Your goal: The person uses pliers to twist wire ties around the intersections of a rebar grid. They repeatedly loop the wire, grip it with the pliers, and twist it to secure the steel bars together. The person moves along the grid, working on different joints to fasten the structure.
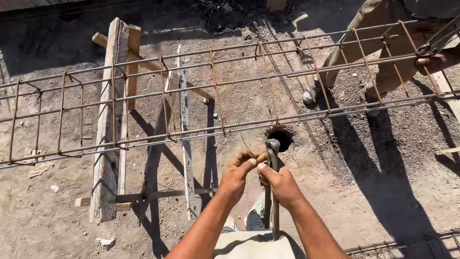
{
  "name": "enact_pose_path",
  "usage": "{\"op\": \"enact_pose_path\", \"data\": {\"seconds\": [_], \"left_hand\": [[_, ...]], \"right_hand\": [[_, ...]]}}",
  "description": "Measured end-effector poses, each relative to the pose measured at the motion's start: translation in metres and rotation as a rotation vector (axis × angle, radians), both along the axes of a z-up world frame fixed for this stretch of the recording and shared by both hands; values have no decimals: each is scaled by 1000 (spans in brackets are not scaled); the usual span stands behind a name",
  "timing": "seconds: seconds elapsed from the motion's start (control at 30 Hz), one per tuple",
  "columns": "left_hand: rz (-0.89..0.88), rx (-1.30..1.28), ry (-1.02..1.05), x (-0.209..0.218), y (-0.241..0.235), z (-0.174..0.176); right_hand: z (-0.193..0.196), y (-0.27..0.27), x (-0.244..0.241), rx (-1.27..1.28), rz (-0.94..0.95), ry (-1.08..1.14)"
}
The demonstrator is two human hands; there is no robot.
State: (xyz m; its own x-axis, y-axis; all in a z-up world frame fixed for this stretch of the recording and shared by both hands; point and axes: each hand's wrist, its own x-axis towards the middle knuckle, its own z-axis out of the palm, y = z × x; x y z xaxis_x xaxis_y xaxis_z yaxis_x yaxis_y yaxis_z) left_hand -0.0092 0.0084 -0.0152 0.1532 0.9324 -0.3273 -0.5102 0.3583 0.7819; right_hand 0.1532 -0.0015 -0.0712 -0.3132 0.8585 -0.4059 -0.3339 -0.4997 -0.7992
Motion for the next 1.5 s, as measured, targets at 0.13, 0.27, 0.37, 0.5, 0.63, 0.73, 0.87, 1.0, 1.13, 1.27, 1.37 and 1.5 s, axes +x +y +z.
{"op": "enact_pose_path", "data": {"seconds": [0.13, 0.27, 0.37, 0.5, 0.63, 0.73, 0.87, 1.0, 1.13, 1.27, 1.37, 1.5], "left_hand": [[67, -19, 166, -9, 44, 9], [95, -95, 512, -19, 87, 25], [-73, -125, 779, -23, 117, 33], [-372, -163, 1173, -20, 147, 54], [-470, -114, 1200, -23, 198, 40], [-514, -83, 1059, -36, 236, 26], [-646, 107, 803, -55, 291, 21], [-797, 98, 881, -55, 319, 33], [-825, 66, 900, -60, 315, 24], [-842, 158, 940, -53, 295, 20], [-840, 206, 985, -41, 268, 21], [-813, 268, 1097, -16, 218, 16]], "right_hand": [[57, 27, 10, 432, 5, -355], [80, 39, 28, 312, 282, -646], [74, 48, 32, 387, 251, -703], [84, 69, 28, 304, 109, -749], [70, 99, 24, 142, 94, -804], [69, 116, 10, 228, 2, -831], [67, 146, -16, 159, -21, -915], [74, 165, -31, 44, -32, -851], [75, 159, -32, -13, -1, -792], [61, 135, -23, 0, 39, -796], [40, 107, -10, 56, 21, -771], [0, 60, 12, 230, -14, -701]]}}
